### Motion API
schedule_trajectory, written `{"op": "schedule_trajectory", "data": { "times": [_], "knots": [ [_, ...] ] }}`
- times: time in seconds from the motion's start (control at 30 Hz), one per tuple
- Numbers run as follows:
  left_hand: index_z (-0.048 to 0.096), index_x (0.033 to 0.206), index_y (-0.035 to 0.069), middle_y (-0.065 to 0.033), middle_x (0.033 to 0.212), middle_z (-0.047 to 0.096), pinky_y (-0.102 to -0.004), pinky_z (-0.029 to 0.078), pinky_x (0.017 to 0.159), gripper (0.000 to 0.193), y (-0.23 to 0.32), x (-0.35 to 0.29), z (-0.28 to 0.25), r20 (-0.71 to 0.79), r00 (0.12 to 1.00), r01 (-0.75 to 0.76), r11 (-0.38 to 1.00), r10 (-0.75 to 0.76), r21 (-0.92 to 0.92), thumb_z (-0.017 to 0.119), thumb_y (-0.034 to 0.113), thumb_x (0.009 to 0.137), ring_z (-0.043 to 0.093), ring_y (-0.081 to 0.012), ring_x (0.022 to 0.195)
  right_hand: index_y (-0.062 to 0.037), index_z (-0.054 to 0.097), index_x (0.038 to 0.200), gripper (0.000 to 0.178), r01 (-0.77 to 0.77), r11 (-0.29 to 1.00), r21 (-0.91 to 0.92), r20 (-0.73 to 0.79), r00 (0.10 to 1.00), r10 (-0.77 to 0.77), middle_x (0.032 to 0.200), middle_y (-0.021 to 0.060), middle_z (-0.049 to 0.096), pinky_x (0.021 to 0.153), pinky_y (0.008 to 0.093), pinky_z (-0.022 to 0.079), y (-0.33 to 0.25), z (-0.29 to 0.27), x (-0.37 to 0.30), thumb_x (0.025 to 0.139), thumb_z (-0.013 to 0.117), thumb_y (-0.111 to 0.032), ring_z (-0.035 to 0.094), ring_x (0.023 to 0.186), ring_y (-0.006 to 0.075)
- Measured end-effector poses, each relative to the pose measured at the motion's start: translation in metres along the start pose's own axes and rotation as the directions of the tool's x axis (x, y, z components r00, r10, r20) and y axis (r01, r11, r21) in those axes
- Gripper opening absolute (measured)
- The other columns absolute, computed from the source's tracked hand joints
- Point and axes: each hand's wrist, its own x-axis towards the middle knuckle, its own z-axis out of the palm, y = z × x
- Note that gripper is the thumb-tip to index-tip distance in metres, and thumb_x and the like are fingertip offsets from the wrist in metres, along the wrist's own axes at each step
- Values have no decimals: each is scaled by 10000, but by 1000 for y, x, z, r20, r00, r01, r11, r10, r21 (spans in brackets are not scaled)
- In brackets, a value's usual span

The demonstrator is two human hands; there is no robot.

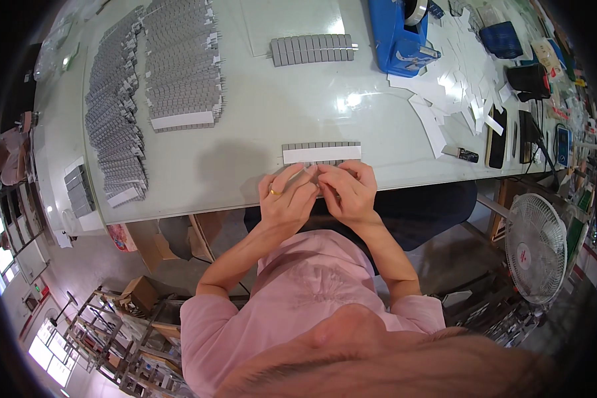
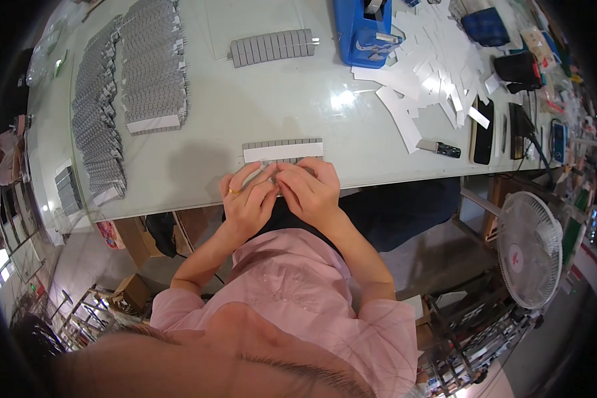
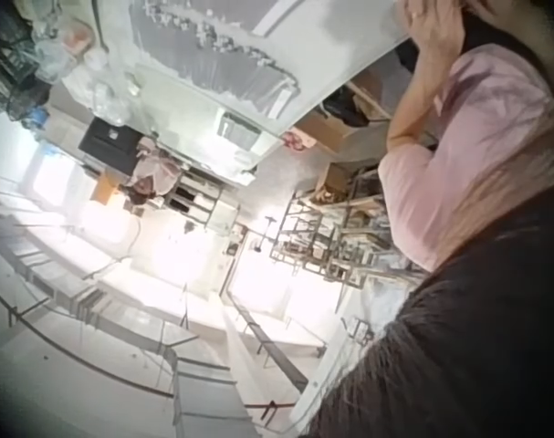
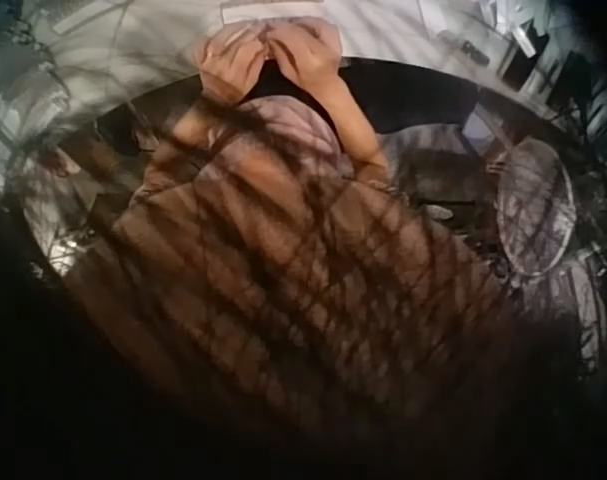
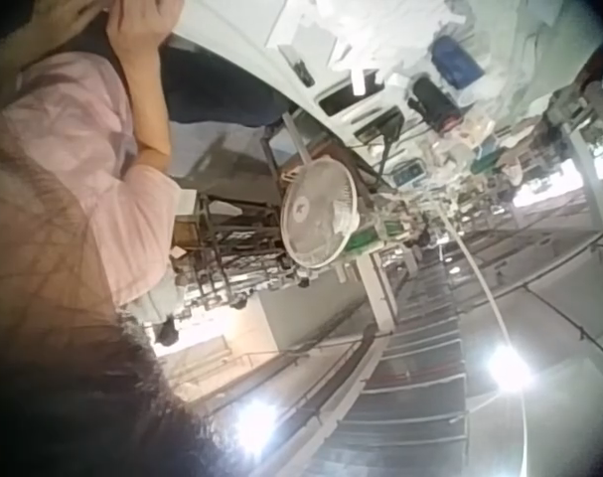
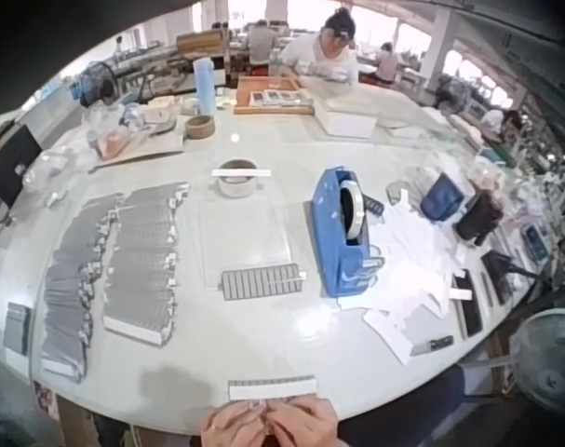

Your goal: The person applies white adhesive strips to grey metal components by hand at a factory workbench.

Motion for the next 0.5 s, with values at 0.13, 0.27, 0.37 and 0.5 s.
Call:
{"op": "schedule_trajectory", "data": {
  "times": [0.13,0.27,0.37,0.5],
  "knots": [
    [602,906,124,-30,1142,719,-385,362,900,158,-1,1,0,9,1000,4,1000,-4,-5,733,114,819,577,-222,1163,-130,676,928,223,2,1000,-25,17,1000,-2,988,-7,727,701,332,443,0,1,0,720,754,-111,614,837,226],
    [603,906,124,-29,1141,720,-383,358,911,158,-1,1,0,12,1000,7,1000,-7,3,735,116,819,574,-220,1168,-137,676,928,221,5,1000,-28,21,1000,-4,987,-13,726,696,331,437,1,1,-1,723,755,-122,614,839,223],
    [603,907,123,-27,1141,720,-384,356,917,158,-1,1,0,18,1000,8,1000,-8,5,735,118,820,571,-218,1171,-140,674,929,219,2,1000,-31,21,1000,-1,985,-17,724,691,328,432,1,1,-2,725,753,-126,609,838,217],
    [601,910,126,-23,1142,719,-390,348,927,161,0,0,-1,29,1000,10,1000,-10,14,735,121,820,567,-215,1175,-142,674,928,213,7,999,-38,24,1000,-6,984,-24,721,682,325,425,1,0,-1,730,750,-131,601,834,208]
  ]
}}
